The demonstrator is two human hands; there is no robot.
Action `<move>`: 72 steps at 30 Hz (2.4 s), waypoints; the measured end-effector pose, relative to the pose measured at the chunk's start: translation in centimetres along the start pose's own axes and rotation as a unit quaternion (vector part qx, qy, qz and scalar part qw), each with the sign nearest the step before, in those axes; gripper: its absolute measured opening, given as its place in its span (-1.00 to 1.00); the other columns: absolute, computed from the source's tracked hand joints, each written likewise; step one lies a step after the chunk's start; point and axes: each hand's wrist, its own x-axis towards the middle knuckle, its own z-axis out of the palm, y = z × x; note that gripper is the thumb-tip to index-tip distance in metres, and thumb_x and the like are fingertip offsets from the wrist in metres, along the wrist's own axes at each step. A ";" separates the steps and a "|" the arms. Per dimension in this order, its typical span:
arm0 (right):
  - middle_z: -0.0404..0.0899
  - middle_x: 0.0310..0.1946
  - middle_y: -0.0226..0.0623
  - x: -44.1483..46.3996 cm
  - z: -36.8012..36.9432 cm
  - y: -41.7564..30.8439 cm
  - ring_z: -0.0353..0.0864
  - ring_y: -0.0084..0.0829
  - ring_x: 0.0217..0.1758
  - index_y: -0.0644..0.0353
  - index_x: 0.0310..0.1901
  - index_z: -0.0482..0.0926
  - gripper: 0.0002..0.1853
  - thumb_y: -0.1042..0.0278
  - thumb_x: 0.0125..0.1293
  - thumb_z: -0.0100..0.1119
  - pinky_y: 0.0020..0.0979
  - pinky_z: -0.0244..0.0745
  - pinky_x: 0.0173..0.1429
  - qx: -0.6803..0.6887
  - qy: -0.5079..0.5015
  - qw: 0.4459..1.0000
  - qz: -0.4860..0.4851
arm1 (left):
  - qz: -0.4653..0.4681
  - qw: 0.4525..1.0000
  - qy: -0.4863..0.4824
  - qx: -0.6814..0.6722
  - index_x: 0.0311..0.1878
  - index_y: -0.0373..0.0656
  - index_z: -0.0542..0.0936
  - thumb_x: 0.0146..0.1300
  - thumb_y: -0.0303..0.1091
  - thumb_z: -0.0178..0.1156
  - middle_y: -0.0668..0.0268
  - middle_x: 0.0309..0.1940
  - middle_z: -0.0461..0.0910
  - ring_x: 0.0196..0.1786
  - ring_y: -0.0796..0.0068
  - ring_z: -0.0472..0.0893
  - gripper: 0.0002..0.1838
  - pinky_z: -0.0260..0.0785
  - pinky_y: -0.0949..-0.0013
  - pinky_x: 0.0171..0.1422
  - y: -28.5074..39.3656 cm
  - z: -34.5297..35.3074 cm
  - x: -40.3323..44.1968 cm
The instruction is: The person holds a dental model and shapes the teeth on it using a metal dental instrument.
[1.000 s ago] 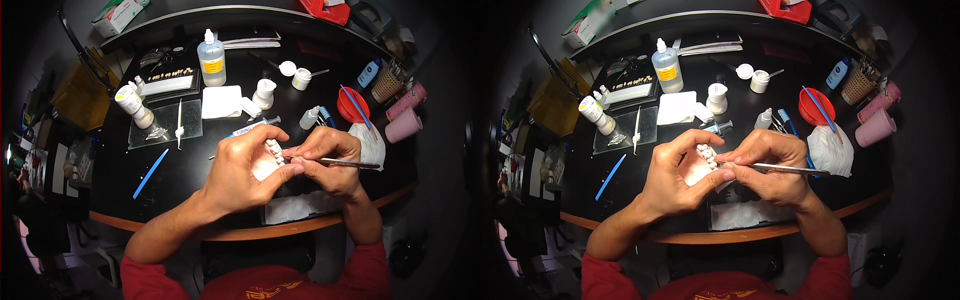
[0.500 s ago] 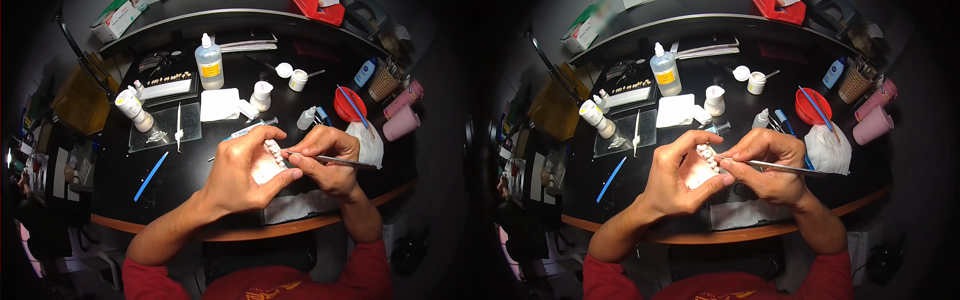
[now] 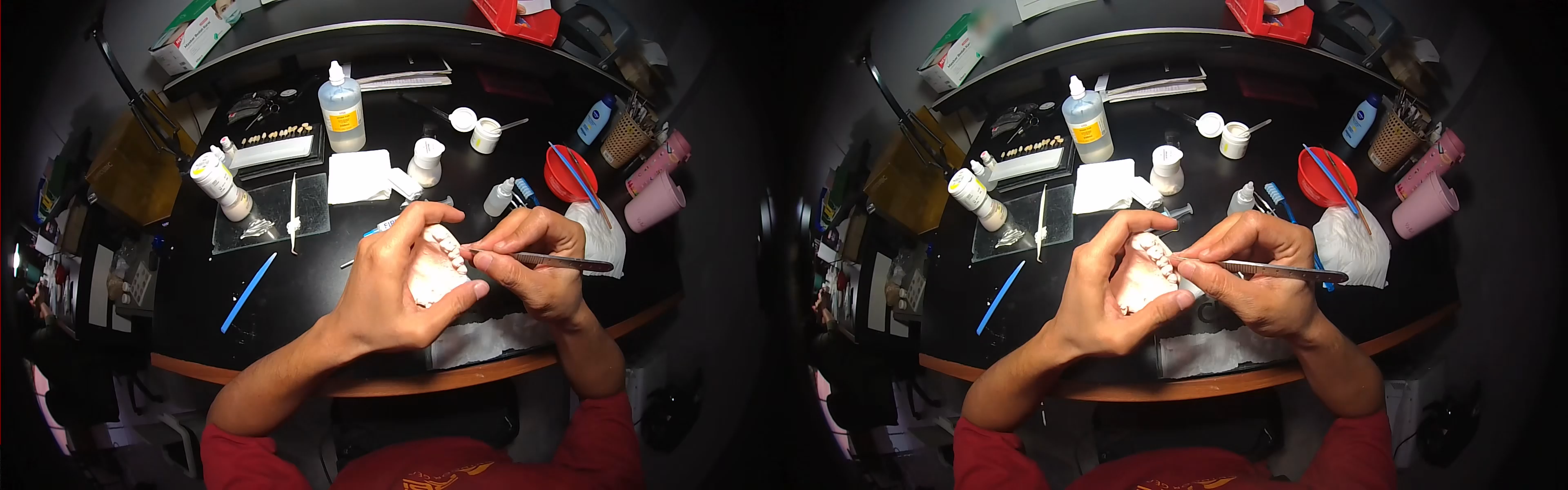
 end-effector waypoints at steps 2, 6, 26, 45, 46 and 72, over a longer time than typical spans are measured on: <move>0.75 -0.22 -0.01 -0.1 0.1 0.1 0.85 -0.32 -0.11 0.29 -0.27 0.62 -0.82 0.76 0.26 0.43 -0.39 0.81 0.03 0.003 0.011 1.000 -0.006 | -0.103 0.983 -0.004 -0.150 0.26 -0.39 0.49 0.27 -0.24 0.38 0.17 -0.16 0.66 -0.16 0.53 0.67 -0.42 0.49 0.48 -0.10 -0.2 -0.1 -0.1; 0.74 -0.24 -0.08 0.1 -0.1 0.2 0.83 -0.27 -0.03 0.29 -0.25 0.61 -0.81 0.79 0.26 0.41 -0.27 0.79 0.14 -0.002 0.012 0.999 -0.034 | -0.142 0.963 -0.024 -0.229 0.28 -0.42 0.47 0.40 -0.02 -0.01 0.11 -0.09 0.65 -0.10 0.48 0.69 -0.37 0.53 0.44 -0.02 -0.5 -0.5 0.0; 0.73 -0.25 -0.08 -0.2 0.4 -0.5 0.84 -0.23 0.01 0.28 -0.27 0.64 -0.79 0.84 0.22 0.39 -0.32 0.78 0.14 -0.008 -0.011 0.998 -0.060 | -0.076 0.976 -0.030 -0.202 0.31 -0.54 0.52 0.30 -0.04 -0.12 0.00 -0.05 0.71 -0.05 0.37 0.71 -0.25 0.54 0.39 0.08 -0.4 -0.6 -0.4; 0.71 -0.24 -0.05 -0.4 0.6 -1.1 0.84 -0.10 -0.05 0.30 -0.20 0.61 -0.73 0.85 0.16 0.41 -0.11 0.80 0.15 -0.130 0.010 0.981 -0.141 | -0.142 0.935 0.034 -0.323 0.38 -0.41 0.41 0.57 0.17 -0.38 0.13 -0.21 0.67 -0.36 0.50 0.67 -0.22 0.52 0.47 -0.54 -0.4 -0.5 -0.1; 0.71 -0.25 -0.04 -0.4 0.7 -1.3 0.85 -0.08 -0.07 0.30 -0.20 0.61 -0.72 0.85 0.15 0.42 -0.13 0.82 0.11 -0.160 0.001 0.974 -0.158 | -0.123 0.939 0.064 -0.316 0.37 -0.37 0.40 0.58 0.18 -0.37 0.13 -0.17 0.67 -0.31 0.52 0.67 -0.24 0.52 0.51 -0.55 -0.8 0.0 0.0; 0.76 -0.31 -0.07 -0.4 2.1 -0.7 0.89 -0.13 -0.15 0.31 -0.27 0.69 -0.73 0.79 0.01 0.54 -0.34 0.86 -0.13 -0.272 -0.039 0.928 -0.252 | -0.003 0.975 0.176 -0.136 0.16 -0.32 0.47 0.57 -0.26 0.02 0.19 -0.32 0.66 -0.37 0.53 0.61 -0.69 0.43 0.40 -0.30 -1.4 -0.1 0.1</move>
